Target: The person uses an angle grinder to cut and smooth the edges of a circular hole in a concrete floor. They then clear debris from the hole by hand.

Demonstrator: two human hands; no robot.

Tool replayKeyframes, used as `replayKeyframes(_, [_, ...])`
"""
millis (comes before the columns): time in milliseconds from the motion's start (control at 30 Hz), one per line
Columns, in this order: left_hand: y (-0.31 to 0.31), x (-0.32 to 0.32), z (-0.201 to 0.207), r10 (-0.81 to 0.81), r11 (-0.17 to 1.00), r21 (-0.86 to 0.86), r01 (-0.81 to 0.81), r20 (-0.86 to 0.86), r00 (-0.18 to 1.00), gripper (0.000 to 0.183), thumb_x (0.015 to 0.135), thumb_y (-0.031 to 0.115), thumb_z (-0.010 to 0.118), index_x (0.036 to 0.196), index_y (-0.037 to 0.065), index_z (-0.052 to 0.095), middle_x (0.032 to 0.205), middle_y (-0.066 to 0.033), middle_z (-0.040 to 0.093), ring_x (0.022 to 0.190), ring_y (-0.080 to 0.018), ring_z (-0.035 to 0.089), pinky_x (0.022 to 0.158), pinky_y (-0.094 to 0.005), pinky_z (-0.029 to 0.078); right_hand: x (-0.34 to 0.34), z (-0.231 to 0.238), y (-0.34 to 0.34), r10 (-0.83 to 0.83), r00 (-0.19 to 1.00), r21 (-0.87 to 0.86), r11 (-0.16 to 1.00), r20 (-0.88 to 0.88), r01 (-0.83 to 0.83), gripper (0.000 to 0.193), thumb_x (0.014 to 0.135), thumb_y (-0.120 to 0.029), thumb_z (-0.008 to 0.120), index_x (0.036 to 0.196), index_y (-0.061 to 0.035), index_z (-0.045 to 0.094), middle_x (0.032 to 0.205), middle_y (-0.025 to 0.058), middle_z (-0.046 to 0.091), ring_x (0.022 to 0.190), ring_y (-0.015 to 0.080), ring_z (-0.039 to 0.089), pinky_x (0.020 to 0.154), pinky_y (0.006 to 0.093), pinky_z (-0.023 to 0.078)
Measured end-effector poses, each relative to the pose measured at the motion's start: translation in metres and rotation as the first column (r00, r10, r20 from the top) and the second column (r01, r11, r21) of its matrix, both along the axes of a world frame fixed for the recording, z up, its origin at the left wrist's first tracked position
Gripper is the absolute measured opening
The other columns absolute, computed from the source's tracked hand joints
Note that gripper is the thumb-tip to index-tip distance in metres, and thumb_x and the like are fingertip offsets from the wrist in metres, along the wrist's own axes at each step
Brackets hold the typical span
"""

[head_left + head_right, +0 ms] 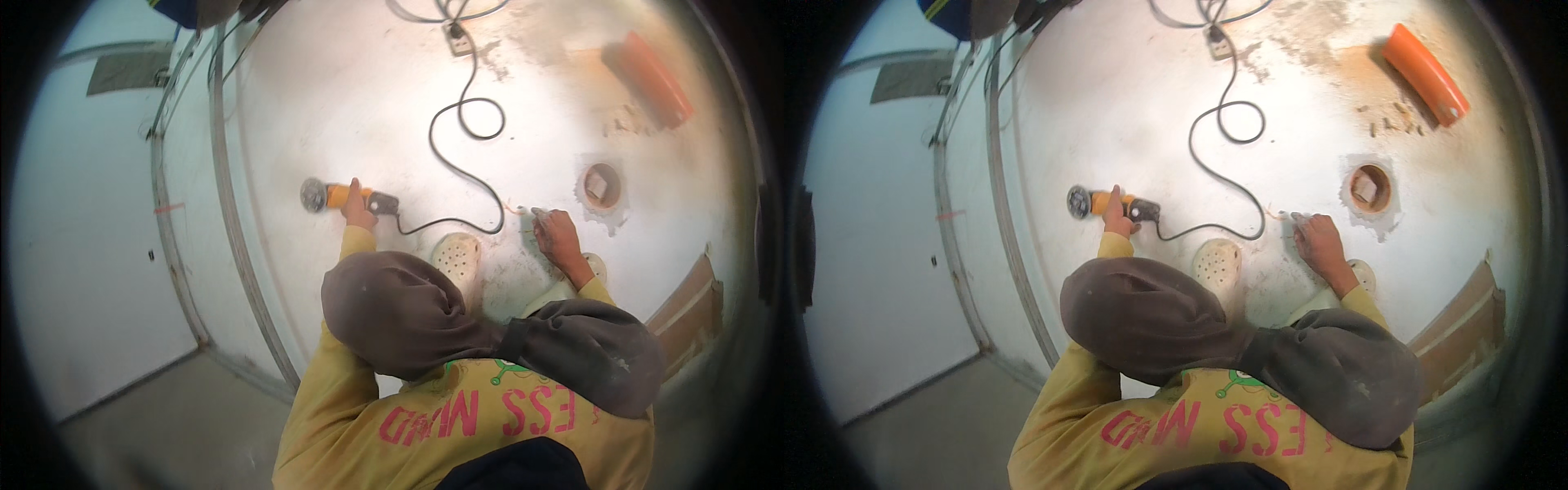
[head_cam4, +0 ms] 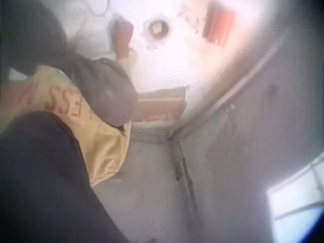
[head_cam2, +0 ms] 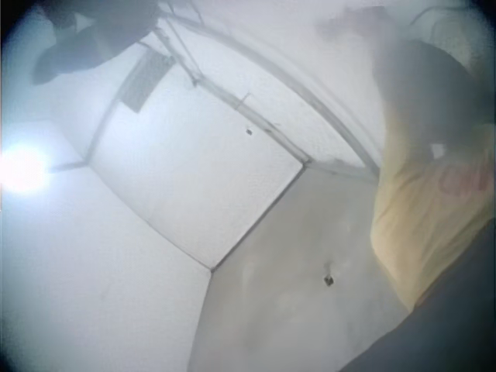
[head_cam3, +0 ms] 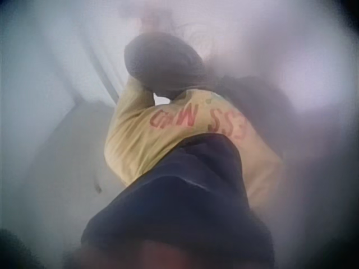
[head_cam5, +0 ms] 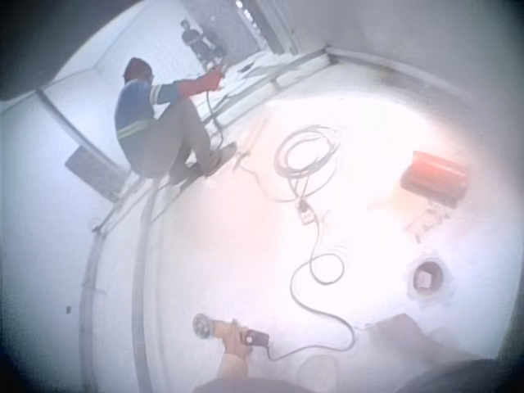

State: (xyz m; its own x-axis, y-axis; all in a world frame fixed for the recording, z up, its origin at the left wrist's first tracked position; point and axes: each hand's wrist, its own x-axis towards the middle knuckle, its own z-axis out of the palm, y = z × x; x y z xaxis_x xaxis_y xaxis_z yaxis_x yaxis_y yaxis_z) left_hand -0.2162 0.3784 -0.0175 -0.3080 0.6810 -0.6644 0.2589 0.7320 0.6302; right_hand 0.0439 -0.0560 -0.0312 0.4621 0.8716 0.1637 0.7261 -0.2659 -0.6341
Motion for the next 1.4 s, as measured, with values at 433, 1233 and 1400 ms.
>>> replayKeyframes(433, [-0.024, 0.028, 0.028, -0.348, 0.895, 0.338, 0.291, 0.120, 0.930, 0.033, 0.088, 0.007, 0.074, 0.118, -0.004, 0.064, 0.100, -0.0091, 0.069, 0.081, -0.0202, 0.070, 0.072, -0.0341, 0.059, -0.022, 0.012, 0.026, -0.106, 0.920, 0.001, 0.993, -0.377, 0.115, 0.041, 0.096, -0.038, 0.070, 0.116, -0.0022, 0.071, 0.098, 0.0191, 0.072, 0.094, 0.0363, 0.068, 0.086, 0.0482, 0.054])
replayKeyframes(1233, [-0.305, 0.315, 0.103, -0.880, 0.284, 0.497, 0.820, 0.474, 0.018, 0.039, 0.087, 0.017, 0.087, 0.119, 0.001, 0.070, 0.102, -0.0060, 0.075, 0.090, -0.0149, 0.072, 0.082, -0.0326, 0.059, 0.005, 0.079, 0.000, -0.437, 0.665, 0.222, 0.710, -0.605, 0.669, 0.089, 0.082, -0.020, 0.088, 0.150, 0.0061, 0.037, 0.137, 0.0250, 0.060, 0.127, 0.0371, 0.064, 0.102, 0.0446, 0.053])
replayKeyframes(1400, [-0.291, 0.300, 0.080, -0.690, 0.342, 0.392, 0.854, 0.722, -0.056, 0.032, 0.087, 0.017, 0.083, 0.111, 0.000, 0.071, 0.099, -0.0099, 0.076, 0.090, -0.0199, 0.075, 0.080, -0.0367, 0.063, -0.008, 0.081, -0.042, -0.345, 0.713, 0.136, 0.841, -0.610, 0.524, 0.117, 0.083, -0.032, 0.091, 0.165, 0.0047, 0.016, 0.144, 0.0198, 0.057, 0.129, 0.0320, 0.061, 0.108, 0.0412, 0.050])
